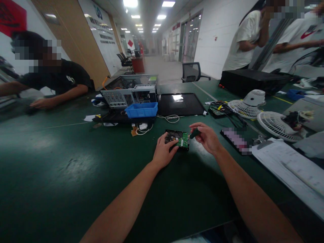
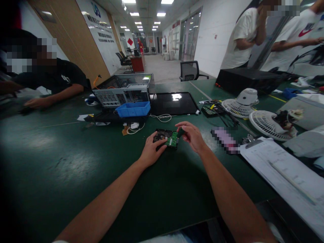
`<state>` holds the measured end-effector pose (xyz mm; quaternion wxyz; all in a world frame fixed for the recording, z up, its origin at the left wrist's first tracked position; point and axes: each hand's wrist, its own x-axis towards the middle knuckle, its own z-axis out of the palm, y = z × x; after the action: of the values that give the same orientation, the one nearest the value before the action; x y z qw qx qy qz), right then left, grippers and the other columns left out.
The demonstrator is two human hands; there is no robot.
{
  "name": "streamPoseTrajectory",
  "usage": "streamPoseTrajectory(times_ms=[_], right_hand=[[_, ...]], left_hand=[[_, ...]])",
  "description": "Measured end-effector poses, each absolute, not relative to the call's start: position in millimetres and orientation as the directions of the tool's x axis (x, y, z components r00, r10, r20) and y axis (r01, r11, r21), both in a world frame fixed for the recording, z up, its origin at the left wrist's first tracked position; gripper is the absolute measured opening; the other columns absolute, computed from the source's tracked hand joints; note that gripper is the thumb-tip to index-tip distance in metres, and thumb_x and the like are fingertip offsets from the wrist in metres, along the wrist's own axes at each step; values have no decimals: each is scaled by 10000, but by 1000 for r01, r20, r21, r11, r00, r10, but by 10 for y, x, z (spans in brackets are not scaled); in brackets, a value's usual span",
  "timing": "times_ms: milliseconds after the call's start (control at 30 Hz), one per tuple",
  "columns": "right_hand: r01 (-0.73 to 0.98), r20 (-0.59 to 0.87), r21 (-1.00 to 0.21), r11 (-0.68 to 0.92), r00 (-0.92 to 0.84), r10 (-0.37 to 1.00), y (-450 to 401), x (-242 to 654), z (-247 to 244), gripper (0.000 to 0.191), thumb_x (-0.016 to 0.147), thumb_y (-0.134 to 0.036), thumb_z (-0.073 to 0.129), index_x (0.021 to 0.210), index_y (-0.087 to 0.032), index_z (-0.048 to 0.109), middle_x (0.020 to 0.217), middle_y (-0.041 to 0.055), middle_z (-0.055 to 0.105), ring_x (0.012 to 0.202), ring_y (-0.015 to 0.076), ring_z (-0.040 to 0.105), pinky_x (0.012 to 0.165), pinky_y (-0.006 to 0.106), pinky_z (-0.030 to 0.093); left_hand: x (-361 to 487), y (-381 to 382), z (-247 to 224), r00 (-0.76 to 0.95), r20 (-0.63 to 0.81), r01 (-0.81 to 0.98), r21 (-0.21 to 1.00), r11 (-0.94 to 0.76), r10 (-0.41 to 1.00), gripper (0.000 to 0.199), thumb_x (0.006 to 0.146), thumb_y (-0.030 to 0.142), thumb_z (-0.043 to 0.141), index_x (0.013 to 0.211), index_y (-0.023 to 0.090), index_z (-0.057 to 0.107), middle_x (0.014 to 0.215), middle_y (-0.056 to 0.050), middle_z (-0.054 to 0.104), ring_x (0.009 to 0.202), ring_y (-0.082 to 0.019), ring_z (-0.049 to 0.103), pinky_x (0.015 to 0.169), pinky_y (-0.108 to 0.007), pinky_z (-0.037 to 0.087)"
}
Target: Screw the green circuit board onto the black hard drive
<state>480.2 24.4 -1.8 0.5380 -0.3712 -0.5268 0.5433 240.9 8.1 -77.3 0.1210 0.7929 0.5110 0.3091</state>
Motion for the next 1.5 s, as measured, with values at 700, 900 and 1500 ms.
streamPoseTrajectory(times_ms=[700, 900, 1500], right_hand=[[-320, 102, -947, 35, -195, 976, 194, 4708, 34, 237, 879, -424, 642, 1020, -234, 622, 892, 22, 721, 413, 71, 443, 340, 207, 221], [-231, 109, -971, 68, -171, 979, 235, 4756, -15, 282, 884, -433, 643, 1008, -199, 741, 913, 56, 703, 476, 70, 411, 386, 237, 201], [-198, 147, -973, 120, -131, 980, 225, 4746, 20, 259, 870, -406, 646, 1027, -211, 713, 908, 51, 735, 508, 85, 398, 437, 245, 202]], left_hand=[[2419, 78, -764, 288, 360, 742, 502, -444, 887, 328, 953, 397, 659, 1274, 367, 719, 1606, -50, 329, 1475, -342, 312, 1194, -555, 341], [2413, 70, -761, 288, 364, 740, 503, -447, 886, 329, 959, 409, 648, 1279, 373, 716, 1606, -70, 316, 1476, -353, 312, 1182, -563, 349], [2411, 82, -775, 290, 347, 740, 510, -439, 892, 332, 960, 416, 647, 1285, 384, 709, 1612, -56, 314, 1478, -361, 302, 1167, -588, 361]])
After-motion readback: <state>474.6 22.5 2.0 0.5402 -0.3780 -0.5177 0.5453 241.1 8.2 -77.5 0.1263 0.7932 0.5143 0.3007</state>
